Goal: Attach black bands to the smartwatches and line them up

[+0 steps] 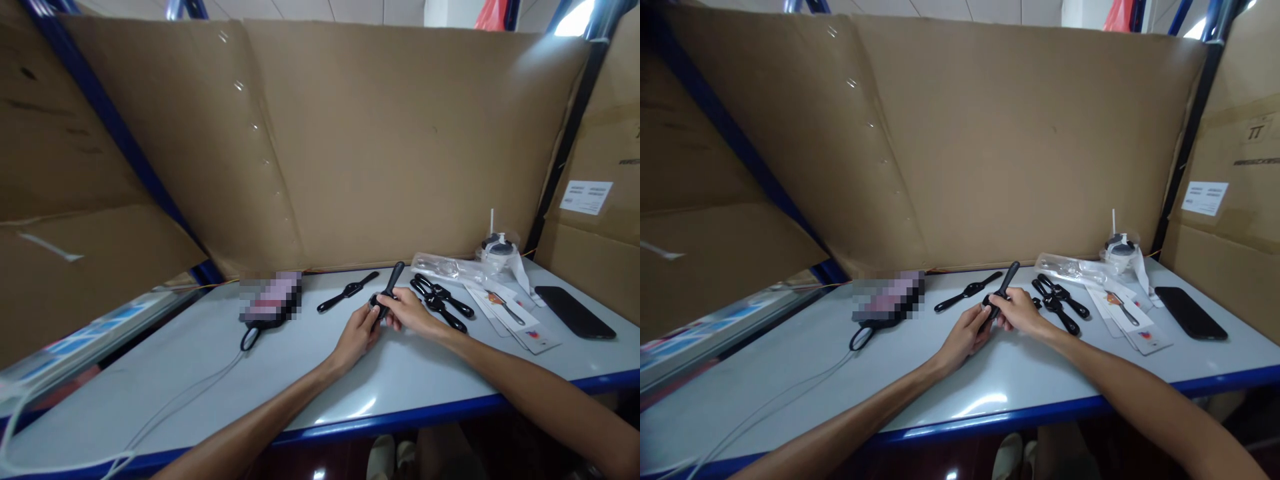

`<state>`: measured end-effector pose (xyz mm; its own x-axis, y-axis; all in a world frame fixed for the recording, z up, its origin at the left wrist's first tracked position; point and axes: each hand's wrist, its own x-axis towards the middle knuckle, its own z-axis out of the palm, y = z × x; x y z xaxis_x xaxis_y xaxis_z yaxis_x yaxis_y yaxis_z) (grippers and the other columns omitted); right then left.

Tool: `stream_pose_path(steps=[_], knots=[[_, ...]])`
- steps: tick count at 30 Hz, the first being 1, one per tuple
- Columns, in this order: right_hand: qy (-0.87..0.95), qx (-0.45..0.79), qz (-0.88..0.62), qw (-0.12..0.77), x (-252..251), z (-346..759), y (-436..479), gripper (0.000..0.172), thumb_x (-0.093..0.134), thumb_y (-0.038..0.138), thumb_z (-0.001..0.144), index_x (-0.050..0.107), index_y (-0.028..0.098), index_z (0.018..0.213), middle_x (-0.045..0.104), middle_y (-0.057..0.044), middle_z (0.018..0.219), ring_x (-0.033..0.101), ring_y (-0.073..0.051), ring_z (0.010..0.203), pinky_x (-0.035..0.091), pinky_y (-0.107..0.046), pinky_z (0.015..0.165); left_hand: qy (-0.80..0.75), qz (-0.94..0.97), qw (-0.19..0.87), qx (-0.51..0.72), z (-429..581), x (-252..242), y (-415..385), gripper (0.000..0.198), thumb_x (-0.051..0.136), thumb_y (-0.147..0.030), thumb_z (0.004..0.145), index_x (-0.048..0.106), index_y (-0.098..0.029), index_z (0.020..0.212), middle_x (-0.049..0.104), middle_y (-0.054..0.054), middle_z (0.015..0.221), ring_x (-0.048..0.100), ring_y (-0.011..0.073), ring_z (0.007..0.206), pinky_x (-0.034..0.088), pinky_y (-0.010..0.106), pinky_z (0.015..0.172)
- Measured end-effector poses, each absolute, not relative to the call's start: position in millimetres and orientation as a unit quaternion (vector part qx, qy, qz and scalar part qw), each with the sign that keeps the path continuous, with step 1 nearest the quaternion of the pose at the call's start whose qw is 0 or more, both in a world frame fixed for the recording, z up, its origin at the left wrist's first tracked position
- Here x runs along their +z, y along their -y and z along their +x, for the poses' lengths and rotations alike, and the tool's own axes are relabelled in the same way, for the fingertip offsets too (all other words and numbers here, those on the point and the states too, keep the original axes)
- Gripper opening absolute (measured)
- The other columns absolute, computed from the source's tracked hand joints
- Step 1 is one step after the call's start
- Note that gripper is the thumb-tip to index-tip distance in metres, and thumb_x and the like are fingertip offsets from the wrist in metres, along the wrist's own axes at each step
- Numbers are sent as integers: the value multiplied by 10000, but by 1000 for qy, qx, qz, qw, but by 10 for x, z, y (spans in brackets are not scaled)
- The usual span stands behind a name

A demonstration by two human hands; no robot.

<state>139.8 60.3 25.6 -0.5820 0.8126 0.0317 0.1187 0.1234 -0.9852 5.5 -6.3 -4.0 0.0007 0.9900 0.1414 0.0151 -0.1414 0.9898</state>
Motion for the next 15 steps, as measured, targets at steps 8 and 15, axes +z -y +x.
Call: stream_pose_path(steps=[8, 15], knots=[[760, 297, -383, 434, 538, 1726, -914, 404, 515, 479, 989, 594, 191, 716, 564, 23, 509, 565, -132, 528, 392, -222, 559, -468, 471, 508, 549, 19, -48, 52, 448, 651, -612, 839, 457, -209, 817, 336, -122, 475, 229, 43, 344, 120, 183, 349], [845, 6, -505, 176, 687, 2074, -1117, 204, 584, 236, 929, 774, 185, 874, 774, -127, 935, 699, -252, 920, 425, -287, 739, -479, 474, 502, 542, 22, -48, 51, 447, 637, -616, 844, 456, -208, 814, 338, -122, 473, 226, 40, 340, 105, 188, 348]])
